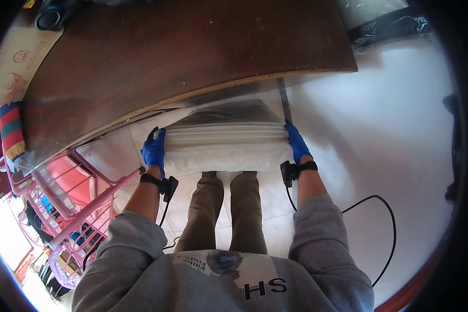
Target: The person assembles a pink metal baby crib by inserting a white foam mattress, placing a red fabric liner, and attaching a pink metal canopy frame. They then move the crib to a new position and place a white cushion on the floor nearby.
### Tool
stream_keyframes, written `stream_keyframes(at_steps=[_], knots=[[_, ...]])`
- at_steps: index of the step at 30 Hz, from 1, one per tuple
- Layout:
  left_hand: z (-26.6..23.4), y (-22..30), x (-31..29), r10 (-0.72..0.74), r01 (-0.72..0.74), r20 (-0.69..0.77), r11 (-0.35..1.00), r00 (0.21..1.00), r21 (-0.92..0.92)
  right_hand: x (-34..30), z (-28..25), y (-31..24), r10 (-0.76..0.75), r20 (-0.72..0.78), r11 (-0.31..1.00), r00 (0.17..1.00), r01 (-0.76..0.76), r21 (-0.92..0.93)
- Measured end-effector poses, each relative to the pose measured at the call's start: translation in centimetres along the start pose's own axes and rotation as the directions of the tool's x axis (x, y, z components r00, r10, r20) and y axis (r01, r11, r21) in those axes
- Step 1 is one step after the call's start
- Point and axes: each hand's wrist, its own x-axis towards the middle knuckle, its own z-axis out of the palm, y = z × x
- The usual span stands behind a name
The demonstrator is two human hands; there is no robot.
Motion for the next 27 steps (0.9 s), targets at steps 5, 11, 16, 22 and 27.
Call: stream_keyframes(at_steps=[5, 11, 16, 22, 27], knots=[[0.0, -0.8, 0.2, 0.060, -0.061, 0.016, 0.997, 0.998, 0.043, -2.4, 0.3, 1.6, -0.001, -0.045, 1.000, 0.999, 0.000, -0.007], [-0.4, -1.8, -2.1, -0.056, 0.054, 0.036, 0.997, 0.998, 0.056, -3.2, 0.0, 3.2, 0.025, -0.134, 0.999, 0.991, -0.028, -0.021], [-0.8, -2.9, -4.7, -0.092, 0.101, 0.067, 0.983, 0.993, -0.151, -4.4, -0.7, 5.4, 0.041, -0.150, 0.999, 0.988, -0.039, 0.012], [-0.5, -5.8, -7.5, -0.080, 0.079, -0.019, 0.995, 0.997, -0.058, -6.9, -0.8, 8.1, -0.010, -0.172, 0.999, 0.985, 0.017, 0.039], [0.4, -9.2, -10.6, -0.080, 0.073, -0.089, 0.994, 0.993, -0.077, -8.4, -1.2, 11.5, -0.118, -0.116, 0.990, 0.986, 0.126, 0.068]])
